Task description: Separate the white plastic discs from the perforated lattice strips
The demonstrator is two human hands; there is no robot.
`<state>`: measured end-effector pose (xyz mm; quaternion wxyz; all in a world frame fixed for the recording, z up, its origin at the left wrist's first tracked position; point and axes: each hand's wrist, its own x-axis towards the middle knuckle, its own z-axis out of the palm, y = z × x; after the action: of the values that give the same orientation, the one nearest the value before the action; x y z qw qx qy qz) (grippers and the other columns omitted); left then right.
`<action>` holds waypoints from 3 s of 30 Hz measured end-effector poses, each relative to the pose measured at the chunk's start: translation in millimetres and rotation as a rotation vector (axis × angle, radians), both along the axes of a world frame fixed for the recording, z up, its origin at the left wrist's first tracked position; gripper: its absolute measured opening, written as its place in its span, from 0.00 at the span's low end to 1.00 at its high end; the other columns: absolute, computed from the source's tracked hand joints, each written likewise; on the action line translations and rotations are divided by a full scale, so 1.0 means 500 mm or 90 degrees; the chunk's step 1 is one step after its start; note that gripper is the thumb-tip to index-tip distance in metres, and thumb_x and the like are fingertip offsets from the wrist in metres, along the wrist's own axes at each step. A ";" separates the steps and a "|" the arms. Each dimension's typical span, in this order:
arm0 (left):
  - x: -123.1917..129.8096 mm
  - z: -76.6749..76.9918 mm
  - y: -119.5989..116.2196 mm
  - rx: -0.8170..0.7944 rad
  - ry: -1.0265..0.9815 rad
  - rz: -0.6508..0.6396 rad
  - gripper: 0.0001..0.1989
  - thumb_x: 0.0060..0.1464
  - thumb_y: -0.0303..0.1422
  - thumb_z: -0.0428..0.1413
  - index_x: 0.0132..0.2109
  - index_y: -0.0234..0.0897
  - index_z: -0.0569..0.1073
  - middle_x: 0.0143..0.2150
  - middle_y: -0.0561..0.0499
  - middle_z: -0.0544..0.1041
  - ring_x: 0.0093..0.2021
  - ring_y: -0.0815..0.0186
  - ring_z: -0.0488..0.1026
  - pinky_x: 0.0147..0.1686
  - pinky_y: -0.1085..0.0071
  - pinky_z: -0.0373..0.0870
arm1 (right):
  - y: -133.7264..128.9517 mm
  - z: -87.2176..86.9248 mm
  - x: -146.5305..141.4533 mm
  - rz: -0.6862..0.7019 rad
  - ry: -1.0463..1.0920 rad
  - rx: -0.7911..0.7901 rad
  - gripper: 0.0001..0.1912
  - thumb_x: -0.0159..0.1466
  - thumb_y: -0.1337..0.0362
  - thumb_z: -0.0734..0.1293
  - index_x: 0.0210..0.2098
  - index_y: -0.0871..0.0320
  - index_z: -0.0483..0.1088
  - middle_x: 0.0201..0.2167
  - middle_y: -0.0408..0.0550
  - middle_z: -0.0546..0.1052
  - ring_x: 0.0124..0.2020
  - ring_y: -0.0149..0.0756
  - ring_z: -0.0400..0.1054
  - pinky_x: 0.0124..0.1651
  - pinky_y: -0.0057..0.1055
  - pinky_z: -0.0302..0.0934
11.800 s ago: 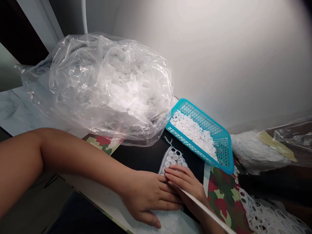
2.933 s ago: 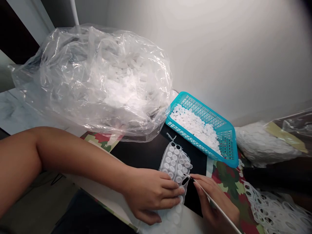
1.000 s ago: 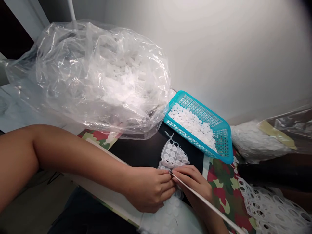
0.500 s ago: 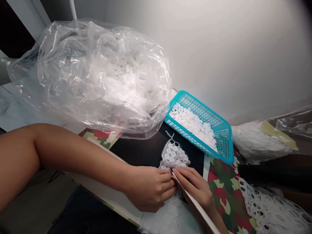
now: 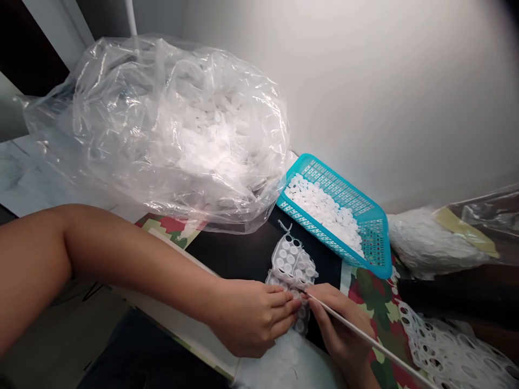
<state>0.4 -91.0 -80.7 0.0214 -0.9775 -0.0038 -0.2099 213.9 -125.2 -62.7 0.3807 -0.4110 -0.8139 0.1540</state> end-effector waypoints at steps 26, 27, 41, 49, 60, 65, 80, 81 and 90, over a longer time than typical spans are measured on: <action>-0.003 0.010 0.002 -0.090 0.014 -0.019 0.25 0.53 0.34 0.50 0.52 0.17 0.69 0.43 0.34 0.76 0.45 0.54 0.72 0.54 0.61 0.64 | 0.018 -0.017 -0.022 0.086 -0.113 0.060 0.23 0.62 0.76 0.65 0.56 0.55 0.68 0.37 0.50 0.79 0.38 0.37 0.74 0.40 0.31 0.71; -0.003 0.010 0.002 -0.094 0.009 -0.020 0.25 0.52 0.35 0.50 0.52 0.17 0.70 0.43 0.33 0.75 0.46 0.53 0.72 0.55 0.61 0.64 | 0.016 -0.018 -0.023 0.076 -0.114 0.071 0.23 0.62 0.75 0.64 0.56 0.55 0.68 0.38 0.50 0.79 0.39 0.37 0.75 0.40 0.30 0.71; -0.007 0.008 -0.007 -0.068 -0.017 0.006 0.25 0.51 0.36 0.50 0.52 0.19 0.71 0.48 0.33 0.75 0.50 0.54 0.71 0.55 0.62 0.64 | 0.027 0.013 -0.046 0.001 -0.085 -0.026 0.08 0.63 0.71 0.63 0.37 0.57 0.74 0.30 0.46 0.79 0.31 0.32 0.74 0.36 0.27 0.69; -0.016 0.014 -0.024 -0.010 -0.022 0.083 0.22 0.58 0.34 0.45 0.53 0.23 0.71 0.50 0.35 0.74 0.46 0.52 0.72 0.49 0.52 0.68 | 0.028 -0.003 -0.024 0.043 -0.094 -0.043 0.09 0.64 0.72 0.63 0.40 0.57 0.75 0.34 0.48 0.79 0.34 0.33 0.74 0.37 0.28 0.70; -0.012 0.014 -0.018 0.017 0.000 0.045 0.24 0.54 0.34 0.47 0.52 0.20 0.72 0.48 0.31 0.74 0.48 0.46 0.73 0.47 0.50 0.70 | 0.004 -0.007 -0.019 0.043 -0.185 0.088 0.23 0.65 0.76 0.61 0.58 0.59 0.65 0.46 0.55 0.77 0.45 0.38 0.73 0.43 0.30 0.70; -0.012 0.006 -0.018 0.022 -0.018 0.045 0.25 0.54 0.34 0.46 0.53 0.20 0.71 0.51 0.32 0.74 0.50 0.47 0.72 0.46 0.52 0.70 | 0.013 -0.011 -0.018 0.006 -0.142 0.076 0.17 0.64 0.77 0.62 0.50 0.59 0.72 0.41 0.52 0.79 0.40 0.34 0.75 0.43 0.27 0.71; -0.024 0.027 -0.013 0.062 -0.068 0.020 0.10 0.55 0.26 0.50 0.35 0.31 0.76 0.33 0.43 0.75 0.32 0.64 0.72 0.35 0.68 0.71 | 0.018 0.003 -0.023 0.105 -0.096 0.041 0.08 0.63 0.71 0.66 0.39 0.59 0.76 0.34 0.49 0.80 0.40 0.36 0.73 0.42 0.33 0.72; -0.023 0.026 -0.014 0.060 -0.066 0.021 0.10 0.55 0.26 0.50 0.36 0.31 0.76 0.32 0.43 0.74 0.31 0.64 0.72 0.35 0.68 0.71 | 0.018 0.001 -0.023 0.111 -0.105 0.051 0.08 0.63 0.71 0.66 0.40 0.58 0.76 0.35 0.49 0.80 0.41 0.36 0.73 0.42 0.33 0.72; -0.021 0.033 -0.011 0.071 -0.069 0.000 0.09 0.53 0.24 0.51 0.34 0.30 0.77 0.28 0.45 0.75 0.27 0.63 0.73 0.31 0.65 0.73 | 0.002 0.005 -0.023 0.122 -0.227 0.128 0.15 0.65 0.72 0.63 0.51 0.60 0.72 0.40 0.51 0.80 0.44 0.41 0.73 0.42 0.36 0.72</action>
<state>-10.0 -96.5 -64.4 0.0758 -0.9620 0.0069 -0.2621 202.6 -124.1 -60.1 0.2535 -0.3123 -0.9149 0.0328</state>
